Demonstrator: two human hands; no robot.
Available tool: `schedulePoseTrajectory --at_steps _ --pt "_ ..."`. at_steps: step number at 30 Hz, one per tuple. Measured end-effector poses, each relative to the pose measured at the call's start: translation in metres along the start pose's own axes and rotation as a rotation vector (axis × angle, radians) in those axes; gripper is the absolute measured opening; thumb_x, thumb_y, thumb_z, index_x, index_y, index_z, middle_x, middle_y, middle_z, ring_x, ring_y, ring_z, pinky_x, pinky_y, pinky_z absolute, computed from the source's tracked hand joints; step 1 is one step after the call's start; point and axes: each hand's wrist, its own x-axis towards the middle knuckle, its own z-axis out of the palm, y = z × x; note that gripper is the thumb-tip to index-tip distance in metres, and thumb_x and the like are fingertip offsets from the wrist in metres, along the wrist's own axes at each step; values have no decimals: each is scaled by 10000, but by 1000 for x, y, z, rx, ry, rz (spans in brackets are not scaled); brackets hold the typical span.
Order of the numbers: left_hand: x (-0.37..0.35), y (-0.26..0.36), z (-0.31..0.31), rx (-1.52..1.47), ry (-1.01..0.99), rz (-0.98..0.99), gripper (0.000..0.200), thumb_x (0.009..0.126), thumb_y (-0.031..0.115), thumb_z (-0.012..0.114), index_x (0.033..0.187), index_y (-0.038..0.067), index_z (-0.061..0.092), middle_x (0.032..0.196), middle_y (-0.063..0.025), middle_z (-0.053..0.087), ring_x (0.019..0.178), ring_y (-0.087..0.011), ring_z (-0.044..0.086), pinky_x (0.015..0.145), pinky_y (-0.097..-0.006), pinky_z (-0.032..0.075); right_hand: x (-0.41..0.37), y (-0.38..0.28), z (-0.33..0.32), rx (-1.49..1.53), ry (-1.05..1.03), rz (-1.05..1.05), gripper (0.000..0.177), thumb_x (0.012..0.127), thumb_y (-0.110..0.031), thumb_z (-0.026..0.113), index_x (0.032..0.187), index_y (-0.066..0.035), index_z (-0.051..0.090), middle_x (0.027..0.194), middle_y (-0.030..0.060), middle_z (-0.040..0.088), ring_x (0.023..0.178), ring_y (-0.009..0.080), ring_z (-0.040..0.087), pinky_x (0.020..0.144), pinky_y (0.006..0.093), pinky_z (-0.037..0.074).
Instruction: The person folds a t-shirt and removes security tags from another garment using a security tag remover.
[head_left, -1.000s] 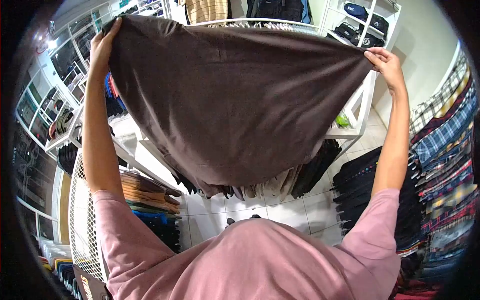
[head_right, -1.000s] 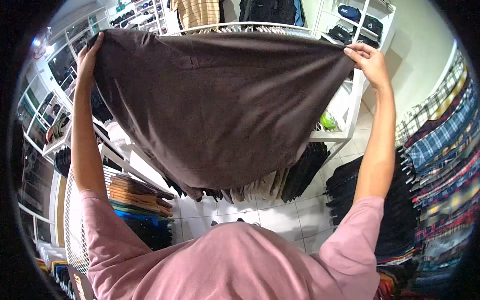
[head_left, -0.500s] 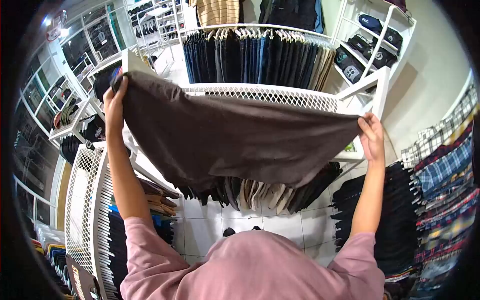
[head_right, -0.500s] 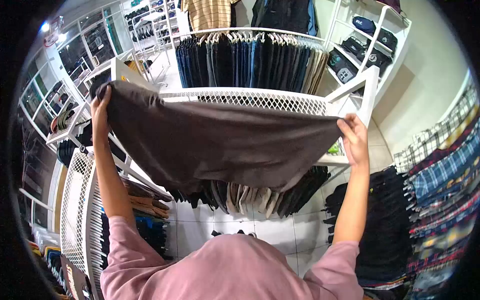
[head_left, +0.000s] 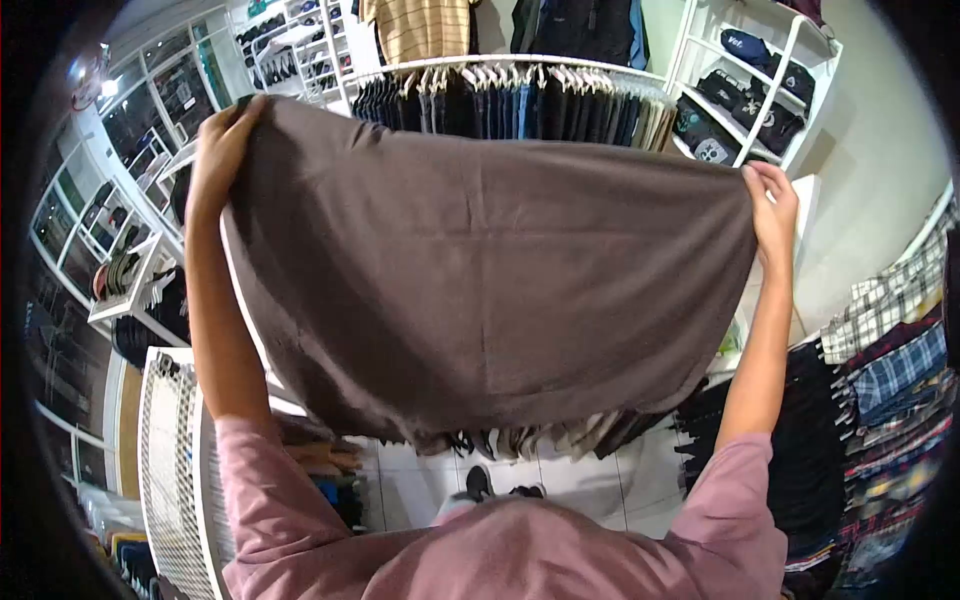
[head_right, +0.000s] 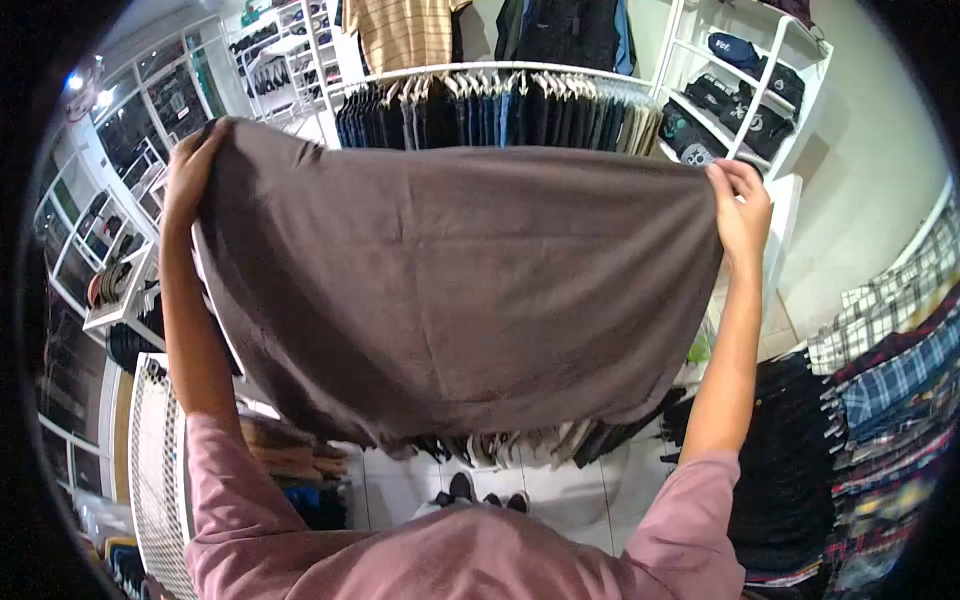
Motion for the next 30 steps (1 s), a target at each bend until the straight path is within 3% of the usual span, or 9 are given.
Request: schedulePoseTrajectory --at_steps 2,5,11,15,22,24,26,27,30 --pt "63 -31 47 -21 -101 -28 491 996 420 647 1063 -58 739 868 -94 729 780 -139 632 739 -314 516 60 69 33 37 -168 11 213 931 -168 747 1073 -13 712 965 76 736 891 131 663 823 262 502" --pt "110 -100 132 81 -87 26 496 981 432 660 1025 -54 744 812 -112 729 771 -160 641 749 -348 523 79 131 95 -18 -164 136 203 913 -157 765 1061 -26 718 947 58 743 849 117 662 796 258 504" --pt "36 -212 253 -198 -164 -151 440 982 375 669 982 -59 739 761 -54 698 724 -117 604 687 -334 497 8 241 155 -123 -151 278 177 876 -156 784 1001 -41 733 926 65 760 843 147 690 783 301 527" --pt "-27 -191 238 -385 -196 -161 319 997 252 667 980 -62 723 816 -17 697 766 -102 611 705 -280 492 -24 238 141 -157 -266 194 150 890 -115 756 1016 -38 730 935 70 754 847 151 693 786 318 537" --pt "-101 -180 146 -592 -175 -102 299 983 201 662 1152 -44 685 1078 -68 708 1019 -150 632 934 -288 476 -53 166 71 -347 -375 -66 143 910 -53 647 1019 -19 734 953 122 718 853 229 683 809 343 536" --pt "-138 -193 117 -594 -73 -215 330 1005 203 575 1154 -75 673 1070 -82 710 1052 -177 629 985 -316 456 -66 156 48 -327 -406 -52 143 897 -33 640 1003 -16 734 951 122 719 867 232 680 820 344 531" --pt "-169 -219 105 -297 57 -69 366 998 185 484 1143 -90 676 1070 -116 714 1051 -213 635 994 -342 453 -68 204 27 -211 -471 -80 210 949 -146 572 974 -6 726 955 119 725 867 238 692 828 354 532" --pt "-160 -229 89 -414 -222 -48 391 981 161 421 1160 -68 683 1095 -139 716 1063 -247 642 1017 -352 447 -74 198 27 -237 -450 -18 243 960 -181 560 969 -6 728 957 123 727 877 236 701 828 358 532" --pt "-160 -230 97 -232 -216 -145 357 955 117 463 1194 -20 690 1124 -139 717 1096 -251 648 1048 -357 437 -77 200 41 -283 -423 83 260 960 -232 601 1015 -14 732 980 138 737 911 257 721 833 373 537"
